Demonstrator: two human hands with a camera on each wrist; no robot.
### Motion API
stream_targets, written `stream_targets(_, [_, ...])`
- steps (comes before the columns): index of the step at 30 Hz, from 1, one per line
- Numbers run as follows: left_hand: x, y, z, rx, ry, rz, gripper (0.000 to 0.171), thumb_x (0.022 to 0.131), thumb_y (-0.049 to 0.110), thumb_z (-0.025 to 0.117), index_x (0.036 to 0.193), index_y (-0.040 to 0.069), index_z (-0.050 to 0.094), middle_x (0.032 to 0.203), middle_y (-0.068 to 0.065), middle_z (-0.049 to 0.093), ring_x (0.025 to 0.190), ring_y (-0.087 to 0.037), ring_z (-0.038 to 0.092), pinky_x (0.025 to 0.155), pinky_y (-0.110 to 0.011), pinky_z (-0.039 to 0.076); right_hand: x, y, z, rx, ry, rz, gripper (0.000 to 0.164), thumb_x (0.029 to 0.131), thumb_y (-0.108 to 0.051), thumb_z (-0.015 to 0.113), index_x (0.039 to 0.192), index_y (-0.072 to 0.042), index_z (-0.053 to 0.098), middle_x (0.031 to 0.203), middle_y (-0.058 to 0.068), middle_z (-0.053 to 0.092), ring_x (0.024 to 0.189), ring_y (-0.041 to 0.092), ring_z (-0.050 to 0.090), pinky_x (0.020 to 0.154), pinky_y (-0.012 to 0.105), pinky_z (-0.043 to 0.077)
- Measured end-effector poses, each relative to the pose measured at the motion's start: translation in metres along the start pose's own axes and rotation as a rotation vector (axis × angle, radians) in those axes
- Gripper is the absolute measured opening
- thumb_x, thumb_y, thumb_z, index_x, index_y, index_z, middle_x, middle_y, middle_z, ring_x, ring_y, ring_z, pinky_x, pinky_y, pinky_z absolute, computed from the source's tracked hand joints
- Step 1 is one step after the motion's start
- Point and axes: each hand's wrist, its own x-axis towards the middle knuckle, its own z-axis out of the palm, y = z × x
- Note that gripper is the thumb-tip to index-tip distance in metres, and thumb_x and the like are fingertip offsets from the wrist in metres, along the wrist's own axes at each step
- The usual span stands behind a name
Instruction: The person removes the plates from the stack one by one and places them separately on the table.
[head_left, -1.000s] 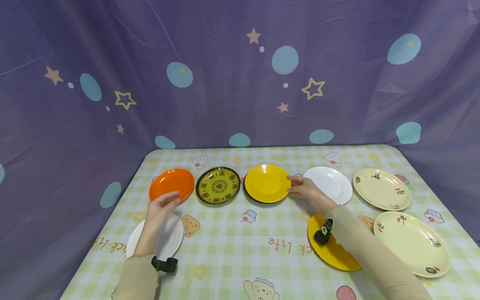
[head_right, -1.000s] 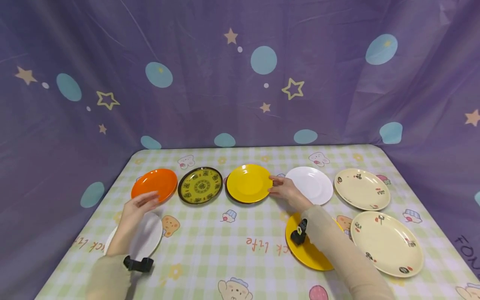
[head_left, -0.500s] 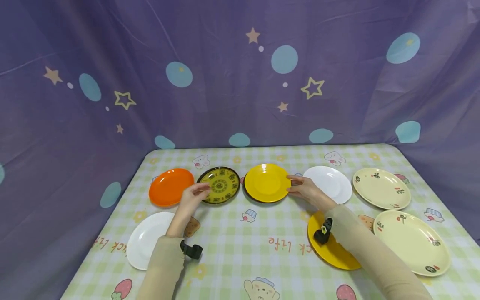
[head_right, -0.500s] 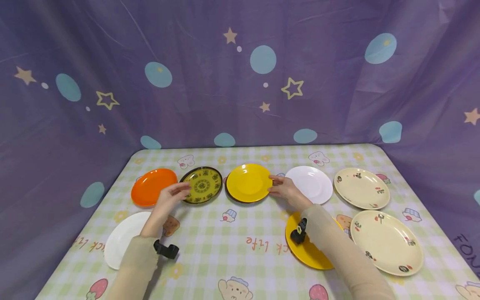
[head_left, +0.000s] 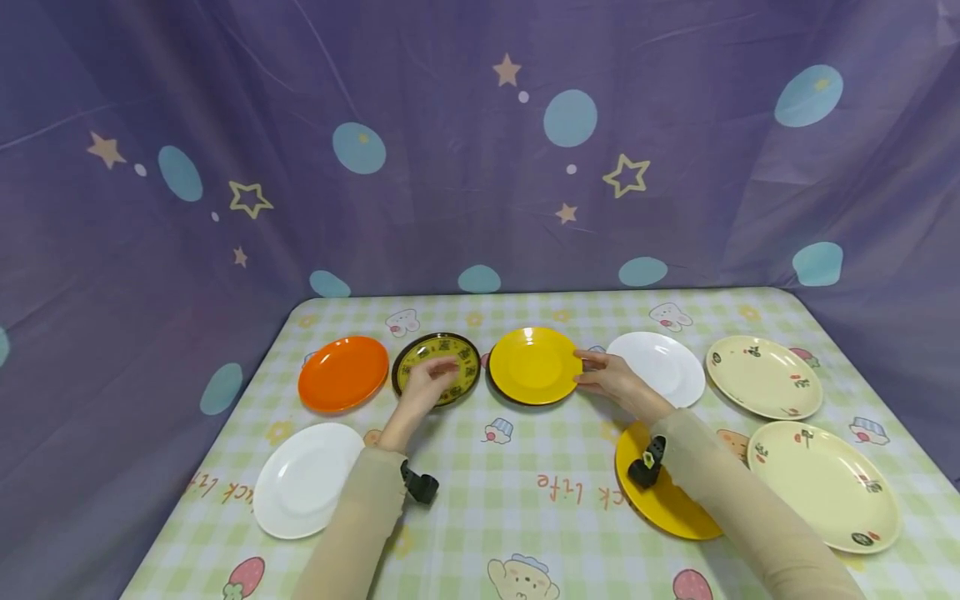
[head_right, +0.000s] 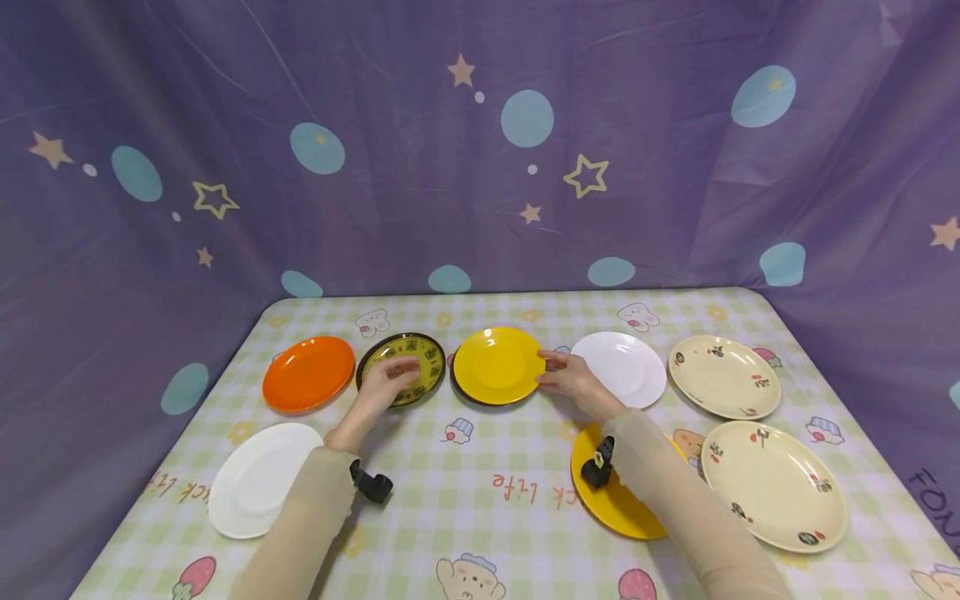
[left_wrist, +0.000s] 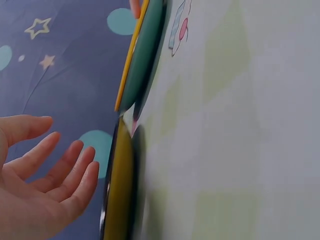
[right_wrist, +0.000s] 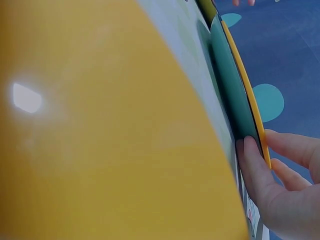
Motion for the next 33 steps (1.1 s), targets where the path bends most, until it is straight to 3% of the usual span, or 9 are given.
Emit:
stream_targets(10, [0.014, 0.006, 0.022, 0.061, 0.018, 0.011, 0.031, 0.082, 0.006, 0.058, 0.112, -0.001, 0.058, 0.103, -0.015, 0.061, 0.087, -0.026, 0.055, 0.073, -0.031, 0.048, -0.002, -0.001, 0.000, 0.008, -0.009, -0.003, 0.055, 0.085, 0.010, 0.049, 0.136, 0.003, 0.029, 0.135, 0.026, 0.025, 0.080, 0.008, 0.056, 0.085, 0.031, 0.047])
stream_targets(24, [0.029, 0.006, 0.038, 0.104, -0.035, -0.022, 0.034, 0.084, 0.004, 0.056, 0.118, -0.002, 0.054, 0.108, -0.017, 0.056, 0.079, -0.021, 0.055, 0.061, -0.023, 0.048, -0.002, -0.002, 0.000, 0.021, 0.001, 0.015, 0.056, 0.084, 0.009, 0.049, 0.136, 0.002, 0.030, 0.137, 0.025, 0.023, 0.081, 0.009, 0.056, 0.085, 0.032, 0.047])
stream_targets(29, [0.034, 0.006, 0.042, 0.150, -0.061, -0.027, 0.035, 0.085, 0.005, 0.055, 0.119, 0.000, 0.053, 0.108, -0.016, 0.056, 0.081, -0.020, 0.055, 0.062, -0.024, 0.049, -0.002, -0.002, 0.000, 0.013, 0.007, 0.013, 0.056, 0.084, 0.009, 0.050, 0.136, 0.002, 0.030, 0.135, 0.025, 0.025, 0.080, 0.009, 0.057, 0.082, 0.030, 0.049])
stream_targets(33, [0.034, 0.012, 0.044, 0.227, -0.070, -0.019, 0.035, 0.086, 0.006, 0.055, 0.120, 0.000, 0.052, 0.109, -0.015, 0.056, 0.092, -0.024, 0.056, 0.073, -0.030, 0.050, 0.000, -0.001, 0.000, 0.012, 0.007, 0.008, 0.056, 0.084, 0.009, 0.050, 0.136, 0.002, 0.030, 0.135, 0.026, 0.027, 0.086, 0.012, 0.056, 0.085, 0.032, 0.047])
